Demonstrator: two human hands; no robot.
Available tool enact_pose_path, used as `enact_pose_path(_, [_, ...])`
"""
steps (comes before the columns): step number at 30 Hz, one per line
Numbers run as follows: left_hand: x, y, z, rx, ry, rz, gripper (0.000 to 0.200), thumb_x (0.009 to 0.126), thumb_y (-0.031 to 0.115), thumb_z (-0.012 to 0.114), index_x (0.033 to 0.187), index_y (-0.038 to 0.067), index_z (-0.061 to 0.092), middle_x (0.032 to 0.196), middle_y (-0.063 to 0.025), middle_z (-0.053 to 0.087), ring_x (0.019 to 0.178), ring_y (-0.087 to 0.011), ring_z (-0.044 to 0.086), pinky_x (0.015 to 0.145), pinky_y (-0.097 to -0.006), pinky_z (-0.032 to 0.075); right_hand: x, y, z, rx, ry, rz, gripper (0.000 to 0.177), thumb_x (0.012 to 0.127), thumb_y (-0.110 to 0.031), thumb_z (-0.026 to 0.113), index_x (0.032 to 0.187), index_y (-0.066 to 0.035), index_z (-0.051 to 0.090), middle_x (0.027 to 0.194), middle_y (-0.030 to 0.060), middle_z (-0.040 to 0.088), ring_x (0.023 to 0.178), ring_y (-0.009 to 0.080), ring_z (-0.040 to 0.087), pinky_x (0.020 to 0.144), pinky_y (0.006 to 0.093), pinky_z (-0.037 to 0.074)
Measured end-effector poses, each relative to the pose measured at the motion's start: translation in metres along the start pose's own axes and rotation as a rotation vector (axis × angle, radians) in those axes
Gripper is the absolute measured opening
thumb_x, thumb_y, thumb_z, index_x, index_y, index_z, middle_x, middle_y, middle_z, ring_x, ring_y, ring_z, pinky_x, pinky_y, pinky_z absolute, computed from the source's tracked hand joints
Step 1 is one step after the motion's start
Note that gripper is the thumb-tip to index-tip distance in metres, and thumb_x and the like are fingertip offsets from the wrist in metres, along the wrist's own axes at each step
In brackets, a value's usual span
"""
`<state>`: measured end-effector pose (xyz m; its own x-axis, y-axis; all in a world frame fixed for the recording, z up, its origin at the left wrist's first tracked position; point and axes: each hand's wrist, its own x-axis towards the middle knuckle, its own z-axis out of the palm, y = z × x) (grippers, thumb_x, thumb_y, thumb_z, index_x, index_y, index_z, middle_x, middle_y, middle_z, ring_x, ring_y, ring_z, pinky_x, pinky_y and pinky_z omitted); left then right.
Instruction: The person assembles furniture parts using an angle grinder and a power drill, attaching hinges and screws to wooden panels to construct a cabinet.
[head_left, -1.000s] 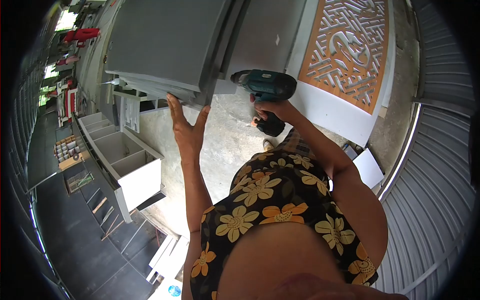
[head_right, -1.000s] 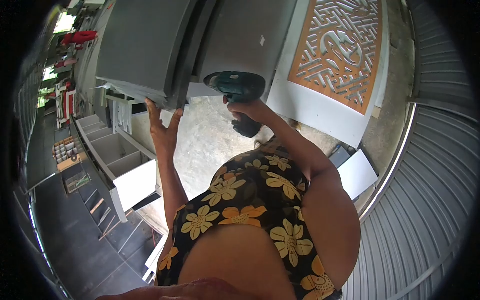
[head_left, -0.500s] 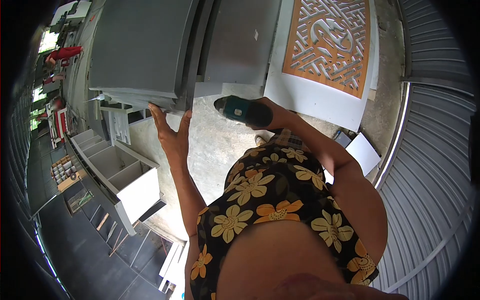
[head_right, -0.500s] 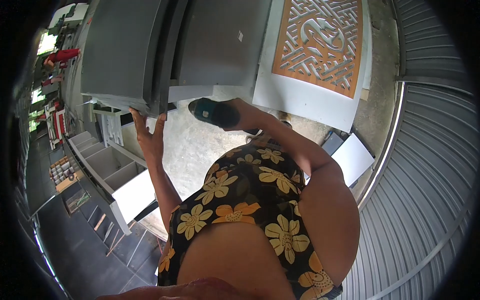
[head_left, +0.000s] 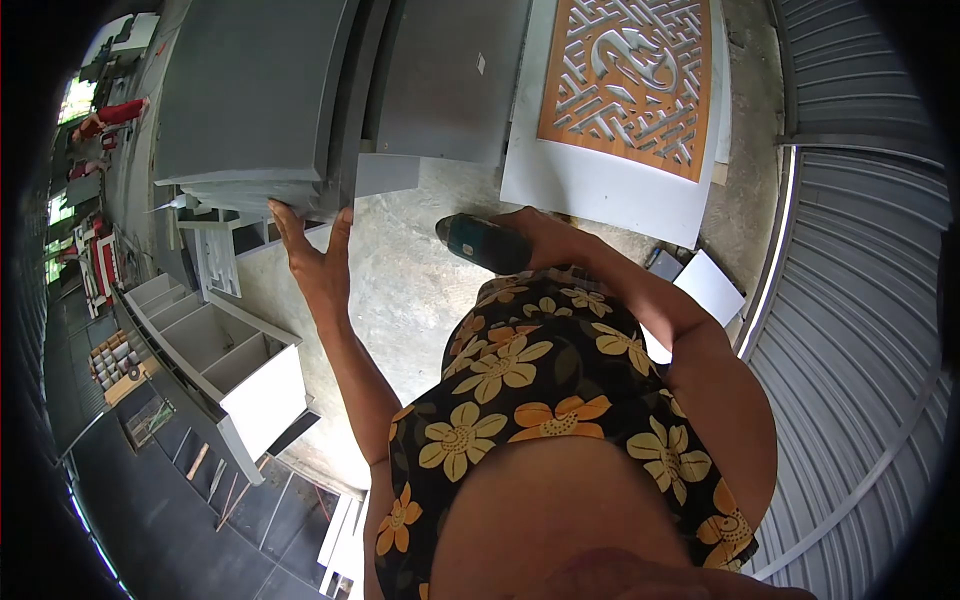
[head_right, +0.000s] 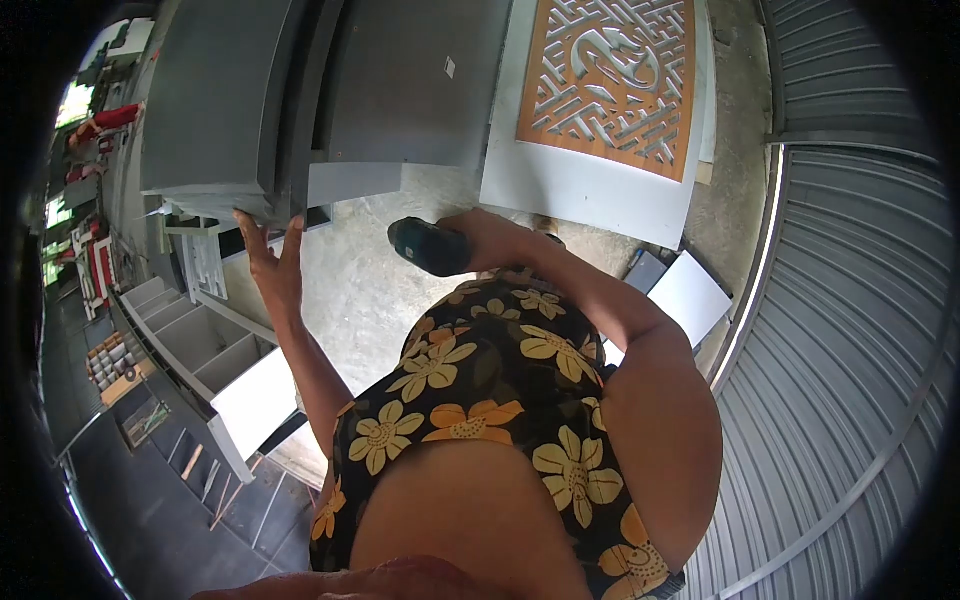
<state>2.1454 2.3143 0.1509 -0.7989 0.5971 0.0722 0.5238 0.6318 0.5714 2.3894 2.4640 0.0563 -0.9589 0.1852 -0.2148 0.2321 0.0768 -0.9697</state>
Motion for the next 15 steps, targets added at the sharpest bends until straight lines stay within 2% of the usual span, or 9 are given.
enact_pose_path(4, [0.004,-0.006,0.001,0.022,0.003,0.075,0.098,0.078,0.049,0.07,0.143,-0.005,0.02,0.146,-0.0294,0.024,0.134,-0.0403,0.03,0.107,-0.0445,0.034,-0.011,-0.002,0.007,0.049,0.004,0.045,0.038,0.07,-0.021,0.075,0.101,-0.004,0.063,0.087,0.0116,0.068,0.08,0.0224,0.065,0.074,0.0347,0.049])
enact_pose_path(6, [0.006,-0.011,0.001,0.085,0.006,0.136,0.098,0.079,0.05,0.069,0.142,-0.008,0.021,0.146,-0.0298,0.024,0.136,-0.0402,0.026,0.109,-0.0432,0.031,-0.016,-0.001,0.017,0.057,0.045,0.086,0.037,0.07,-0.02,0.075,0.101,-0.004,0.062,0.087,0.0116,0.068,0.08,0.0216,0.065,0.073,0.0345,0.049])
enact_pose_path(9, [0.005,-0.006,-0.001,0.062,-0.002,0.111,0.097,0.079,0.05,0.068,0.141,-0.01,0.022,0.146,-0.0301,0.023,0.137,-0.0404,0.023,0.11,-0.0434,0.028,-0.024,-0.003,0.032,-0.008,0.17,0.053,0.038,0.071,-0.02,0.074,0.103,-0.004,0.062,0.087,0.0114,0.068,0.079,0.0197,0.065,0.073,0.0329,0.049])
enact_pose_path(10, [0.007,-0.009,0.0,0.179,0.027,0.177,0.097,0.079,0.05,0.067,0.141,-0.009,0.021,0.145,-0.031,0.024,0.135,-0.0423,0.028,0.106,-0.0445,0.033,-0.026,0.001,0.038,0.0,0.202,0.021,0.038,0.071,-0.02,0.074,0.103,-0.004,0.061,0.086,0.0114,0.067,0.079,0.0192,0.064,0.072,0.0324,0.048])
enact_pose_path(12, [0.005,-0.005,0.0,0.171,0.021,0.145,0.098,0.079,0.052,0.066,0.142,-0.008,0.02,0.144,-0.0322,0.025,0.132,-0.0434,0.031,0.104,-0.0451,0.036,-0.029,0.005,0.047,0.018,0.272,-0.045,0.039,0.072,-0.019,0.074,0.104,-0.003,0.06,0.086,0.0115,0.067,0.078,0.0183,0.064,0.072,0.0316,0.048])
enact_pose_path(15, [0.006,-0.008,0.001,0.231,0.041,0.151,0.1,0.079,0.055,0.064,0.142,-0.008,0.019,0.141,-0.035,0.027,0.125,-0.0455,0.04,0.097,-0.0457,0.043,-0.036,-0.004,0.056,0.118,0.327,0.18,0.038,0.074,-0.018,0.073,0.106,-0.003,0.058,0.083,0.0091,0.066,0.076,0.0175,0.062,0.073,0.0307,0.048])
